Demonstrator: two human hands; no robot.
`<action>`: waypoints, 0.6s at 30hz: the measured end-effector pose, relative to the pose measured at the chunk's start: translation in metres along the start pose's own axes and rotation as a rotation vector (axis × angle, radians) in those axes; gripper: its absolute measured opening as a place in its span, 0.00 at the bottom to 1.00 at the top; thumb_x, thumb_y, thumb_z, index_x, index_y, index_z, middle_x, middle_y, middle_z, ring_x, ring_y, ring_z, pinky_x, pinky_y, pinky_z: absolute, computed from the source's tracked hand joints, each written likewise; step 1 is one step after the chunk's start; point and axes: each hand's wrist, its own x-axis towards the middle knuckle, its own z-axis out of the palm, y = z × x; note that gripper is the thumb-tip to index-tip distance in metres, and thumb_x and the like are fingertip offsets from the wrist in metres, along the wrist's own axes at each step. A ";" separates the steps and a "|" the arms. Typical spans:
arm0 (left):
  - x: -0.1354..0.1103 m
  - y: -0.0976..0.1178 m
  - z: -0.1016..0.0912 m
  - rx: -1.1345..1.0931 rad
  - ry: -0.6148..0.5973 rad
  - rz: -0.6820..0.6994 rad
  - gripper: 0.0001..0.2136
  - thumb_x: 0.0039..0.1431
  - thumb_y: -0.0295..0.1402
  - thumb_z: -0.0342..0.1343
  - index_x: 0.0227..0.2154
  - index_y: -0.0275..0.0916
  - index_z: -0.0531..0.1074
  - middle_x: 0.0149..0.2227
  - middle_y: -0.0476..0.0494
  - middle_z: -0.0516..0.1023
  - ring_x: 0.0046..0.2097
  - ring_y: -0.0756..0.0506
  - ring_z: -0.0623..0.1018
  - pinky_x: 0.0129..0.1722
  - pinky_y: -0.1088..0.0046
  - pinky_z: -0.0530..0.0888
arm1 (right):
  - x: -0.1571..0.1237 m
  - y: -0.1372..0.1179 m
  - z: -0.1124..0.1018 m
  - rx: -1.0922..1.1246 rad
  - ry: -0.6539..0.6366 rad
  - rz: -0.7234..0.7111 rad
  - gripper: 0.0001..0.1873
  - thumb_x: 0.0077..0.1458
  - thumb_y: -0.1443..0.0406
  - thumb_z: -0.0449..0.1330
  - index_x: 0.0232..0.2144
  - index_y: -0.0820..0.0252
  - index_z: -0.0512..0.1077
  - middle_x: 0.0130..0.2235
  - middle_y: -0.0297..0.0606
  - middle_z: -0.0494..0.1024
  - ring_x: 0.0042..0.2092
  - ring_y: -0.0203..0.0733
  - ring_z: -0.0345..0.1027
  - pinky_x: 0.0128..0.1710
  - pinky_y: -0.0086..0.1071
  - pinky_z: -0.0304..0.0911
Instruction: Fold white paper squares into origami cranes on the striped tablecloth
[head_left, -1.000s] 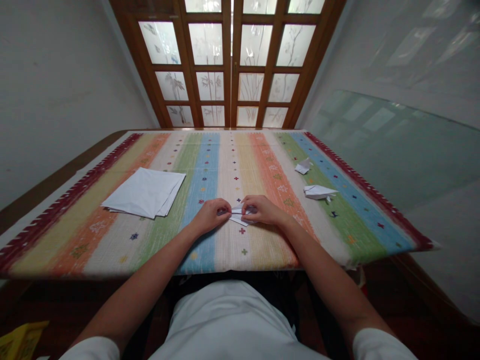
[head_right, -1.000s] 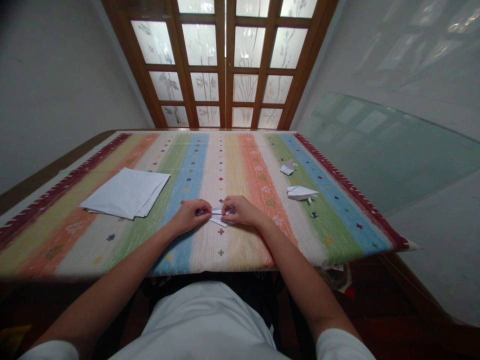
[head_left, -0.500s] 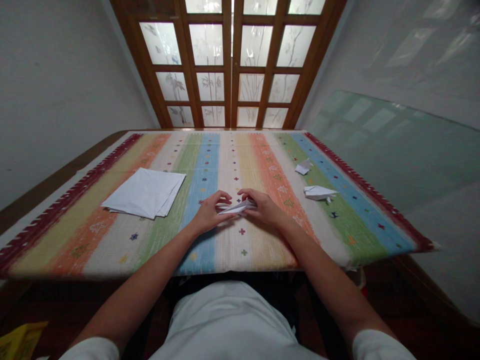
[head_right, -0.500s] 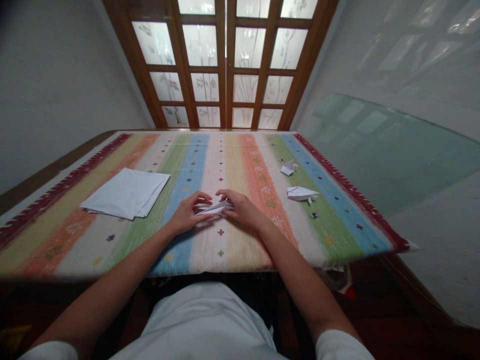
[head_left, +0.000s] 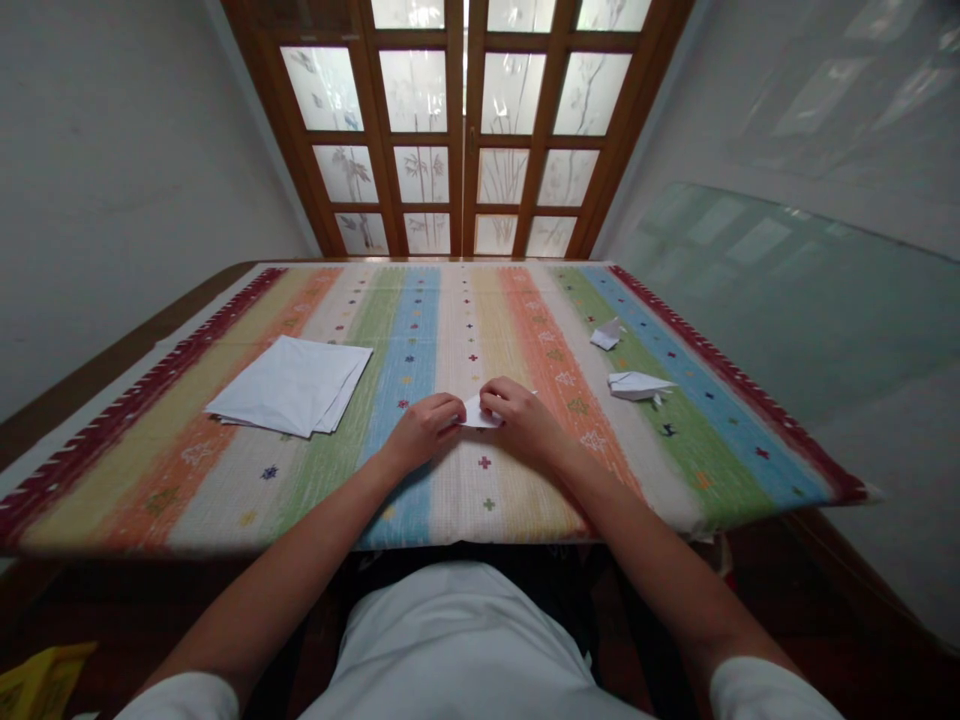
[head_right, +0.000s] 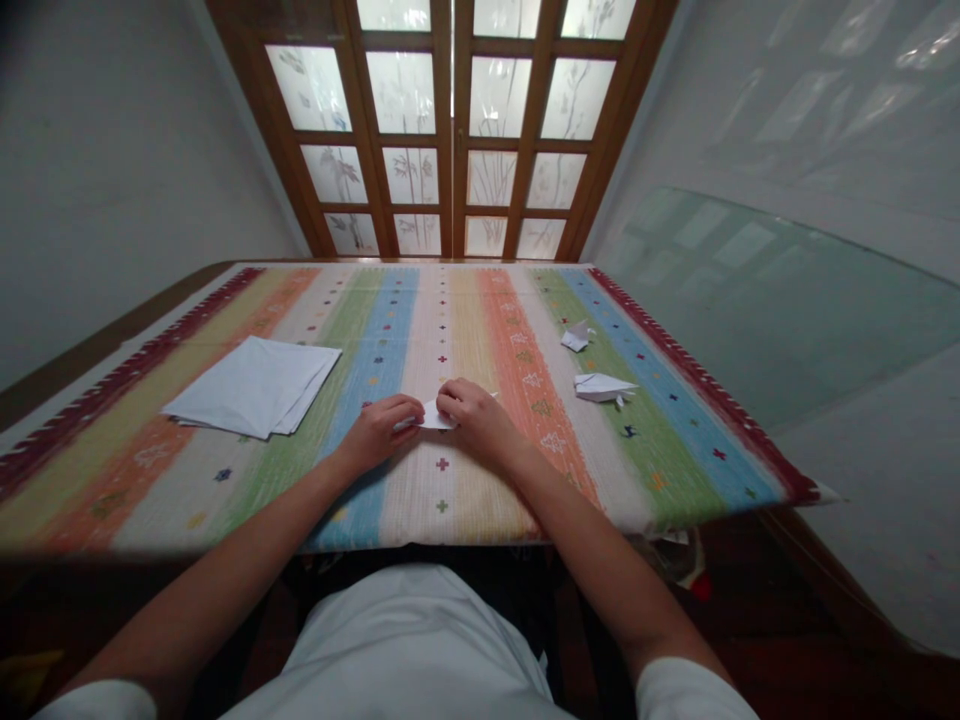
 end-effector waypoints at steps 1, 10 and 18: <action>0.000 0.000 0.000 0.019 -0.017 -0.008 0.08 0.63 0.20 0.57 0.37 0.40 0.76 0.42 0.42 0.82 0.45 0.44 0.81 0.49 0.67 0.77 | 0.000 0.001 -0.001 0.015 -0.025 0.011 0.10 0.66 0.71 0.63 0.31 0.56 0.71 0.41 0.43 0.75 0.42 0.46 0.66 0.43 0.37 0.61; -0.001 0.005 -0.002 0.076 -0.175 -0.021 0.03 0.67 0.31 0.61 0.38 0.38 0.75 0.41 0.40 0.80 0.43 0.41 0.78 0.46 0.65 0.75 | -0.006 0.011 -0.005 0.070 -0.216 0.065 0.12 0.58 0.63 0.74 0.32 0.58 0.75 0.40 0.40 0.76 0.40 0.43 0.67 0.40 0.33 0.59; 0.000 0.009 -0.002 0.138 -0.215 0.031 0.07 0.70 0.33 0.57 0.35 0.38 0.76 0.39 0.38 0.80 0.46 0.39 0.77 0.49 0.62 0.75 | -0.006 0.009 -0.008 0.082 -0.248 0.049 0.10 0.59 0.62 0.74 0.32 0.59 0.77 0.42 0.42 0.80 0.41 0.44 0.70 0.42 0.35 0.61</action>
